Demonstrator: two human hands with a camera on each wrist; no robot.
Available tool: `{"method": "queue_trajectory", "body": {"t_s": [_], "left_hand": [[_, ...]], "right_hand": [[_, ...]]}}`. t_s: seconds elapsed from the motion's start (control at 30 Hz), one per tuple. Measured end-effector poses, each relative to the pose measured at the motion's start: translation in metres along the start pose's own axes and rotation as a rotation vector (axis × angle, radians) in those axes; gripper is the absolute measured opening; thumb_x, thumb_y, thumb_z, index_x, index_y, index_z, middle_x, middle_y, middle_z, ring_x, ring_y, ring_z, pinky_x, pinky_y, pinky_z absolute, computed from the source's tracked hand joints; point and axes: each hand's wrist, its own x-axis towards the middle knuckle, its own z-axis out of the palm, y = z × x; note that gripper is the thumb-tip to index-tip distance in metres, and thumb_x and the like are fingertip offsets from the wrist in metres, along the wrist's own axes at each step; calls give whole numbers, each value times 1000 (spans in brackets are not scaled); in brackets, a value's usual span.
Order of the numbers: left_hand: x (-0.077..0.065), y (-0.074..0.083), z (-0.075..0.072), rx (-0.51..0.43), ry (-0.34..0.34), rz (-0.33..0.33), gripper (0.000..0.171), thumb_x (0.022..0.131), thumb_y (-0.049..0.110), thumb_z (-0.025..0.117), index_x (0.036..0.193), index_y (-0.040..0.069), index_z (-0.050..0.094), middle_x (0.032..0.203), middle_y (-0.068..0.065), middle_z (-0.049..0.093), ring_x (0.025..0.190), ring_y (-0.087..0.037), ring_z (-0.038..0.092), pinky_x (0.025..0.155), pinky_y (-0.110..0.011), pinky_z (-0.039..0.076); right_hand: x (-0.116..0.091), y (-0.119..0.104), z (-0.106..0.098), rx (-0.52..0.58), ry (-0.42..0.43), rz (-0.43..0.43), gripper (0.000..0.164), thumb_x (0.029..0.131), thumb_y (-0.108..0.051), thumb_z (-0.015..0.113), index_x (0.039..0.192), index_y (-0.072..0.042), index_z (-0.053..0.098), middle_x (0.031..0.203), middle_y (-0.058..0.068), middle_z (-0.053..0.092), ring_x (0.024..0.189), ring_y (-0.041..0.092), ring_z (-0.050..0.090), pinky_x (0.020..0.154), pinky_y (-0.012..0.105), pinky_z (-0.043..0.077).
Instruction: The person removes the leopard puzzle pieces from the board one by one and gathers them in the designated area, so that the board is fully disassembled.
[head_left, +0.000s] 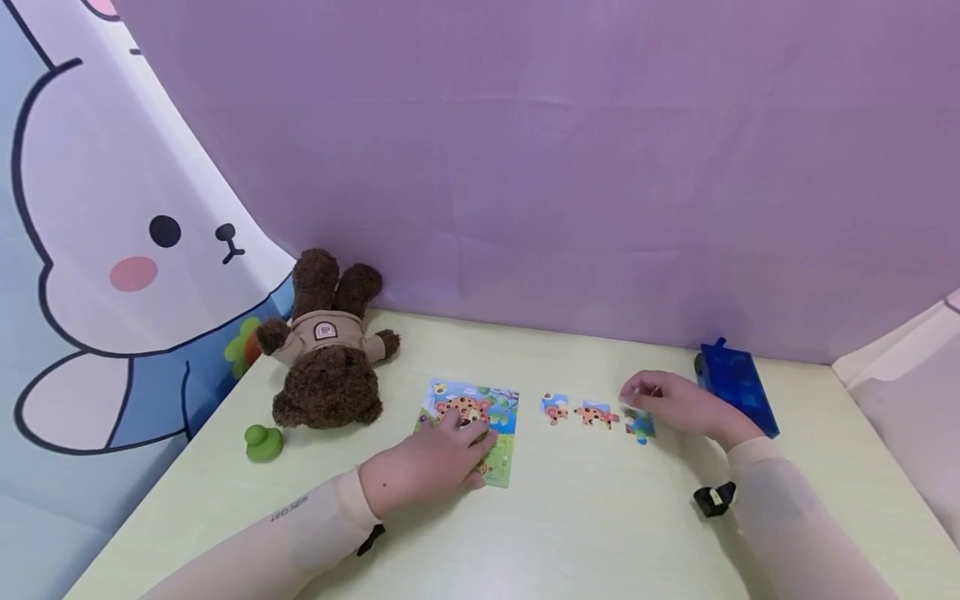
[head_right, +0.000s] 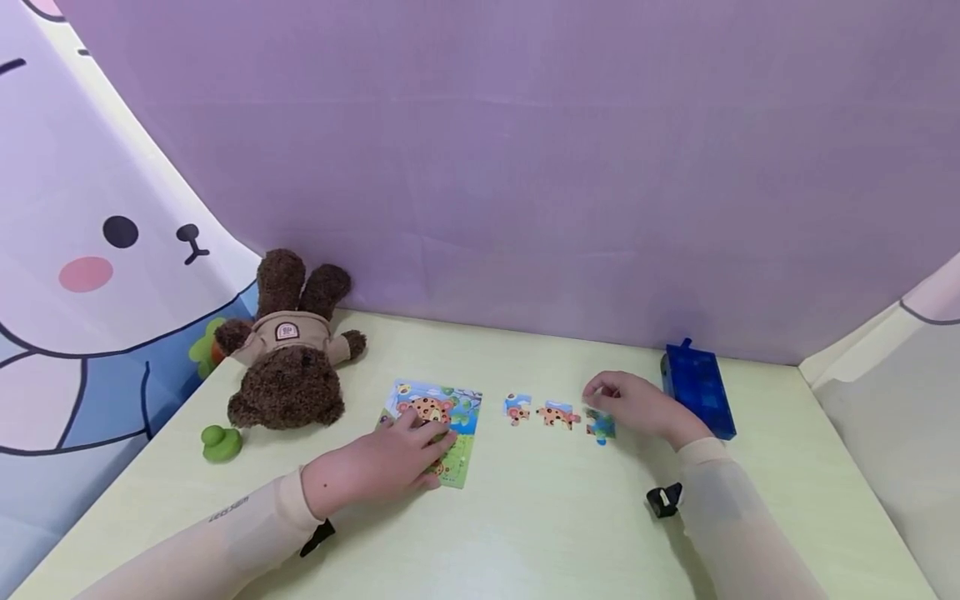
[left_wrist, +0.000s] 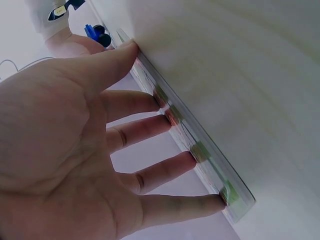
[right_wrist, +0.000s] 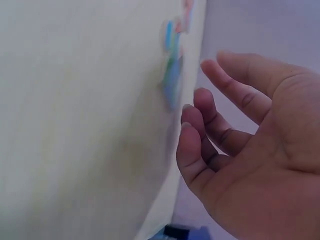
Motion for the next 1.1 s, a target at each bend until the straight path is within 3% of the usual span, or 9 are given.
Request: {"method": "queue_trajectory", "body": {"t_s": [0.17,0.37,0.63,0.87,1.0,1.07,1.1], "left_hand": [[0,5,1,35,-4,-33,64,108,51,58,162,19,48,165,-2,48,134,-36,56,98,-62,63],[0,12,7,104,19,-52,60,110,48,56,161,18,50,166,-3,48,136,-38,59,94,-63,65],[2,16,9,73,15,-79,57,110,45,57,160,18,51,167,-4,48,142,-38,57,93,-68,63],[2,22,3,55,-59,-113,59,111,44,54,164,19,46,172,-4,42,149,-41,51,94,-67,63],[2,25,0,43,-86,-133,59,111,41,55,165,18,44,173,-4,40,151,-42,49,94,-67,63],[2,26,-1,33,-86,-140,58,111,37,55,165,18,44,174,-5,40,151,-43,49,93,-68,63],[2,26,-1,32,-85,-143,57,111,35,55,164,18,44,173,-5,40,151,-43,49,93,-68,63]], "right_hand": [[7,-20,0,4,50,-35,29,111,-34,59,129,-14,70,118,8,67,104,23,57,87,34,53],[20,-56,6,-25,78,-91,32,111,-36,58,129,-14,71,118,8,69,102,21,60,90,35,54],[37,-95,25,-10,55,-138,31,110,-37,60,129,-16,71,117,2,69,101,20,61,89,35,55],[54,-124,47,19,4,-201,28,110,-35,60,125,-16,72,116,1,71,98,17,63,89,35,56],[64,-140,62,79,-66,-201,27,109,-35,61,125,-16,72,116,3,69,68,17,56,59,33,55],[69,-147,70,94,-92,-204,26,109,-35,61,124,-17,72,115,3,68,63,16,53,47,31,48],[71,-150,74,100,-102,-206,26,109,-34,61,125,-17,71,114,3,69,63,18,54,46,31,48]]}}
